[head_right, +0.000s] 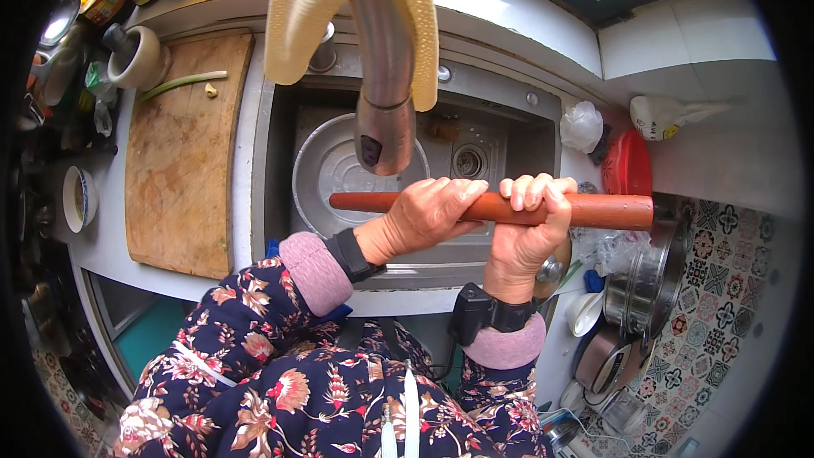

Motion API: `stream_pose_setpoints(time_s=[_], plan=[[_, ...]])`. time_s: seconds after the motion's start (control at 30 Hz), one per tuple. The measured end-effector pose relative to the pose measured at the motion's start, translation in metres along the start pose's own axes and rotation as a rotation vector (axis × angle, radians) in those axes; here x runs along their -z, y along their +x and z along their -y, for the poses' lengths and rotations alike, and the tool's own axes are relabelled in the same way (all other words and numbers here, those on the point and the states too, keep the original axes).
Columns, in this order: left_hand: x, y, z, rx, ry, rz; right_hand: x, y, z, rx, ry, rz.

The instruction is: The person rinses a blue cloth under running water, then wipes the countertop and stovetop with the damp cloth. They move a wok and a bowl to access the surface, wipe around the burners, and place the cloth into a bucket.

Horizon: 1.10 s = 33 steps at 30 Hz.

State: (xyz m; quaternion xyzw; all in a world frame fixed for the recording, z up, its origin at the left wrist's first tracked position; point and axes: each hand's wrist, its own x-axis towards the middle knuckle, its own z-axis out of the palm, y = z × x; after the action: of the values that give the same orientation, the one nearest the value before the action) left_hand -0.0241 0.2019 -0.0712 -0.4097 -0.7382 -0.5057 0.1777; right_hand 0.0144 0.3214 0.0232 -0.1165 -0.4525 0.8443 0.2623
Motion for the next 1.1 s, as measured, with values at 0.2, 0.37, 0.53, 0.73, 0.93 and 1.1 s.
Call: stream_pose_setpoints(time_s=[0.2, 0.37, 0.53, 0.73, 0.93, 1.1], plan=[[0.020, -0.023, 0.022, 0.002, 0.090, 0.065, -0.010, -0.014, 0.024, 0.080, 0.043, -0.082], [0.047, -0.056, 0.054, 0.023, 0.141, 0.190, -0.002, -0.036, 0.065, 0.171, 0.083, -0.073], [0.051, -0.057, 0.085, 0.176, 0.445, 0.519, 0.011, -0.062, 0.099, 0.279, 0.059, -0.198], [0.113, -0.072, 0.110, 0.438, 0.855, 0.652, 0.033, -0.083, 0.182, 0.503, 0.085, -0.233], [0.109, -0.057, -0.016, 0.512, -0.388, 0.865, 0.063, -0.078, 0.124, 0.346, 0.325, -0.185], [0.110, -0.049, -0.092, 1.170, -1.638, -0.040, 0.045, -0.067, 0.025, -0.079, 0.658, -0.191]])
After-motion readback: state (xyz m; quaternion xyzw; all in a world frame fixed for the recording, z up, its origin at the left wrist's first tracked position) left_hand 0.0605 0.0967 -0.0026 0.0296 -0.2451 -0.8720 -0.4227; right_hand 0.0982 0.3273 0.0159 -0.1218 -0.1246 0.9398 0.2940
